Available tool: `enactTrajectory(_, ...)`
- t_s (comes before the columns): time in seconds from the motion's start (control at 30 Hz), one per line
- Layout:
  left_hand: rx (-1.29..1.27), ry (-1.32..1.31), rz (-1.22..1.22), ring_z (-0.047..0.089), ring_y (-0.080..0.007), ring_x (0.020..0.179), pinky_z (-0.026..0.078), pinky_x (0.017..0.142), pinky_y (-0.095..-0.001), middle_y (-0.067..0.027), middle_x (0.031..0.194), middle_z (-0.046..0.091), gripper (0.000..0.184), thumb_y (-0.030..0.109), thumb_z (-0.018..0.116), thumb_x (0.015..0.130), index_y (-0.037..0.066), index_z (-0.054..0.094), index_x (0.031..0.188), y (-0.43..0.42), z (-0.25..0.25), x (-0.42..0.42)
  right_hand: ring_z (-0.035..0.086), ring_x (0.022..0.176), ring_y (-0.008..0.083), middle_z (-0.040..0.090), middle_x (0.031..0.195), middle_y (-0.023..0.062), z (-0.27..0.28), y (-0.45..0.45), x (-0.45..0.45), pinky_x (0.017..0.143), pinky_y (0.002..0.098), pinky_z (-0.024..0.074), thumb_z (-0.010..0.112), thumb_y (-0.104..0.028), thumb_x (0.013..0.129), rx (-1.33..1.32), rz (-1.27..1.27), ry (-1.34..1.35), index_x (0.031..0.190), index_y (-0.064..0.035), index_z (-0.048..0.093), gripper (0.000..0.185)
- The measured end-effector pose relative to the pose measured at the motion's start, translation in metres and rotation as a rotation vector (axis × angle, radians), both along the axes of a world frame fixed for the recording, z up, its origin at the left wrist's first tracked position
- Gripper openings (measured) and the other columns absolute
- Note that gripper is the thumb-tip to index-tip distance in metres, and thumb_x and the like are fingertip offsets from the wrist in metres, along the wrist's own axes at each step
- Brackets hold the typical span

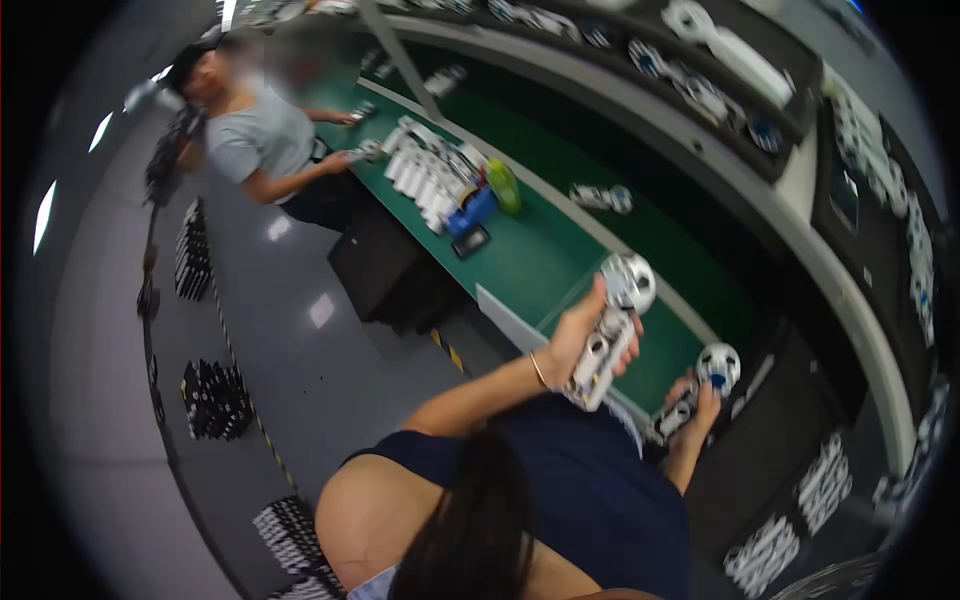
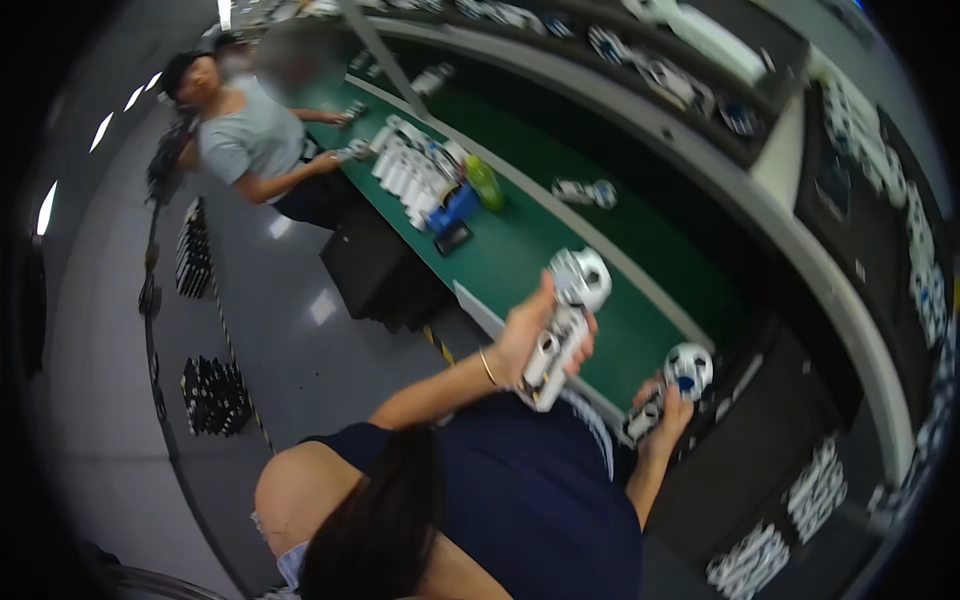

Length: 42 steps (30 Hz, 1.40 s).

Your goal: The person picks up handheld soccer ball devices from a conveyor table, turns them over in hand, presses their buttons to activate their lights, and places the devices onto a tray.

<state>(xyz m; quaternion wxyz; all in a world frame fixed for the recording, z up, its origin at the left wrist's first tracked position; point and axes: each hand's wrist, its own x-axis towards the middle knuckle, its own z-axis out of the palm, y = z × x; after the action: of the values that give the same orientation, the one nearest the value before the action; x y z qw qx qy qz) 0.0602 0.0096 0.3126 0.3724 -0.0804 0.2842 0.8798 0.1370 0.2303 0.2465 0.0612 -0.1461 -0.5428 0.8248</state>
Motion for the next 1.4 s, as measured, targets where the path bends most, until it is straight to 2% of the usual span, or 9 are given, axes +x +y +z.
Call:
enactTrajectory(0.07,-0.102,0.155,0.021,0.055,-0.0189,0.049,0.049,0.044,-0.0290,-0.0144,0.068,0.058,0.087,0.078,0.021,0.078,-0.002,0.054,0.088,0.002,0.014,-0.001,0.055,0.060,0.0121,0.060,0.073,0.0077,0.007,0.006,0.004,0.055,0.0239,0.0441,0.057,-0.030,0.088,-0.049,0.014,0.017,0.100,0.0039,0.054,0.036)
enactTrajectory(0.2,0.325,0.275,-0.122,0.051,-0.0189,0.044,0.046,0.034,-0.0284,-0.0140,0.058,0.053,0.095,0.083,0.021,0.073,-0.006,0.055,0.079,0.014,0.025,-0.006,0.056,0.062,0.0128,0.060,0.073,0.0084,0.009,0.015,0.014,0.058,0.0245,0.0459,0.053,-0.028,0.089,-0.022,-0.045,0.006,0.100,0.0047,0.055,0.035)
enactTrajectory(0.37,0.466,0.143,-0.281,0.044,-0.0173,0.042,0.040,0.028,-0.0272,-0.0145,0.055,0.048,0.090,0.081,0.019,0.075,-0.003,0.048,0.073,0.041,0.025,-0.003,0.058,0.065,0.0117,0.060,0.075,0.0080,0.001,0.040,0.034,0.059,0.0227,0.0470,0.059,-0.022,0.087,0.056,-0.149,-0.106,0.102,0.0026,0.054,0.029)
enactTrajectory(0.5,0.477,0.124,-0.364,0.041,-0.0140,0.047,0.039,0.027,-0.0214,-0.0109,0.058,0.046,0.057,0.052,0.031,0.094,-0.001,0.044,0.076,0.063,0.025,-0.008,0.059,0.066,0.0111,0.061,0.078,0.0069,-0.002,0.061,0.049,0.060,0.0229,0.0479,0.064,-0.018,0.084,0.043,-0.299,-0.230,0.103,0.0012,0.055,0.029)
enactTrajectory(0.67,-0.079,0.023,-0.392,0.046,-0.0126,0.057,0.045,0.048,-0.0247,-0.0086,0.073,0.051,0.068,0.062,0.023,0.091,0.001,0.051,0.094,0.117,0.009,-0.020,0.059,0.068,0.0101,0.061,0.083,0.0047,-0.008,0.115,0.071,0.063,0.0240,0.0470,0.064,-0.016,0.084,0.185,-0.459,-0.246,0.102,0.0013,0.057,0.026)
enactTrajectory(0.8,-0.316,0.228,-0.644,0.061,-0.0208,0.090,0.051,0.086,-0.0362,-0.0131,0.098,0.059,0.028,0.023,0.056,0.090,-0.002,0.053,0.103,0.191,-0.017,-0.036,0.058,0.077,0.0209,0.059,0.083,0.0061,0.006,0.175,0.074,0.071,0.0282,0.0441,0.068,-0.003,0.069,0.890,-0.290,-0.201,0.093,0.0007,0.063,0.025)
enactTrajectory(1.0,-0.655,0.858,-0.818,0.061,-0.0156,0.085,0.050,0.080,-0.0316,-0.0099,0.093,0.062,0.032,0.024,0.066,0.079,-0.001,0.057,0.098,0.339,-0.095,-0.048,0.044,0.111,0.0257,0.054,0.112,0.0067,0.026,0.231,0.055,0.093,0.0352,0.0361,0.062,-0.003,0.068,1.504,-0.031,-0.155,0.095,-0.0094,0.069,0.028)
enactTrajectory(1.13,-1.235,1.574,-0.751,0.066,-0.0303,0.077,0.052,0.071,-0.0363,-0.0187,0.081,0.066,0.051,0.043,0.069,0.067,-0.004,0.066,0.087,0.383,-0.094,-0.043,0.045,0.110,0.0219,0.054,0.114,0.0039,-0.009,0.263,0.043,0.088,0.0326,0.0393,0.060,-0.007,0.070,1.794,0.067,-0.025,0.087,-0.0145,0.071,0.022)
enactTrajectory(1.4,-1.424,1.596,-0.602,0.066,-0.0324,0.068,0.053,0.062,-0.0385,-0.0182,0.072,0.065,0.052,0.051,0.062,0.070,0.000,0.069,0.072,0.370,-0.100,-0.028,0.052,0.108,0.0218,0.052,0.117,0.0033,-0.016,0.272,0.038,0.074,0.0310,0.0528,0.060,-0.002,0.070,1.785,0.223,0.216,0.094,-0.0091,0.063,0.026)
